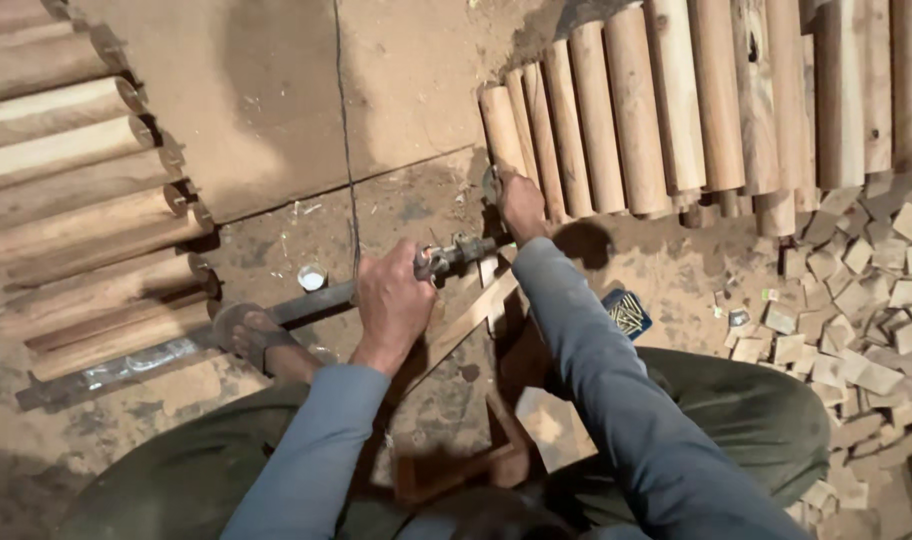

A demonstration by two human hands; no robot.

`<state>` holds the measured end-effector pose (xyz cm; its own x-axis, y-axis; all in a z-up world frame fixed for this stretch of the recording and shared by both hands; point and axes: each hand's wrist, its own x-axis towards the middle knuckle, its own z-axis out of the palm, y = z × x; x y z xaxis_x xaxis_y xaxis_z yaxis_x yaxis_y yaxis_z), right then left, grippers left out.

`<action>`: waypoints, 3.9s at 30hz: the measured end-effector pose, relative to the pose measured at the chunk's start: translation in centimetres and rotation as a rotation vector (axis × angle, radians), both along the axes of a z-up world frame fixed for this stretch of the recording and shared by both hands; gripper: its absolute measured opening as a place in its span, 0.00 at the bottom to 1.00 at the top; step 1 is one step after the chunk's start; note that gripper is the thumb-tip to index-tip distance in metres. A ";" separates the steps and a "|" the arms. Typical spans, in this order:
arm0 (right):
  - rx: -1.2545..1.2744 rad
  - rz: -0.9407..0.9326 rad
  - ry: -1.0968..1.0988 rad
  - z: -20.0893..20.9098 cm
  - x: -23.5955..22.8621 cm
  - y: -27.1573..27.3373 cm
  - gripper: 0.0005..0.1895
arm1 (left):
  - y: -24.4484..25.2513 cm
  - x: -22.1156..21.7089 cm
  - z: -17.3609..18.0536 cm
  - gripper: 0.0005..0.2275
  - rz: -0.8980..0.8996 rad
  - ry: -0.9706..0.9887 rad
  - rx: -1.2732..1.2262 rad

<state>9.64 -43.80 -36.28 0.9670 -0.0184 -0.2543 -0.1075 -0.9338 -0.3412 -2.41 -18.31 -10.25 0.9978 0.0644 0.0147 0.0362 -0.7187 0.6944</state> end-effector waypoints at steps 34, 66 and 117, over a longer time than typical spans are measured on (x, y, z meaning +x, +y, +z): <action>-0.005 0.153 -0.055 -0.5 1.8 -1.5 0.09 | 0.2 0.3 -0.3 0.07 0.020 0.050 -0.036; 0.139 -0.191 -0.113 4.4 -17.8 -0.9 0.08 | 0.7 -0.1 -1.7 0.07 0.030 0.020 0.060; 0.079 -0.715 0.243 5.6 -27.5 -19.9 0.17 | 3.5 -20.5 -12.7 0.10 0.288 1.130 -1.487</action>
<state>-17.84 -63.66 -30.64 0.6430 -0.5921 -0.4857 -0.7581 -0.5823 -0.2937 -22.87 -14.79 -22.91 0.4556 -0.4495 -0.7683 0.8510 0.4730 0.2279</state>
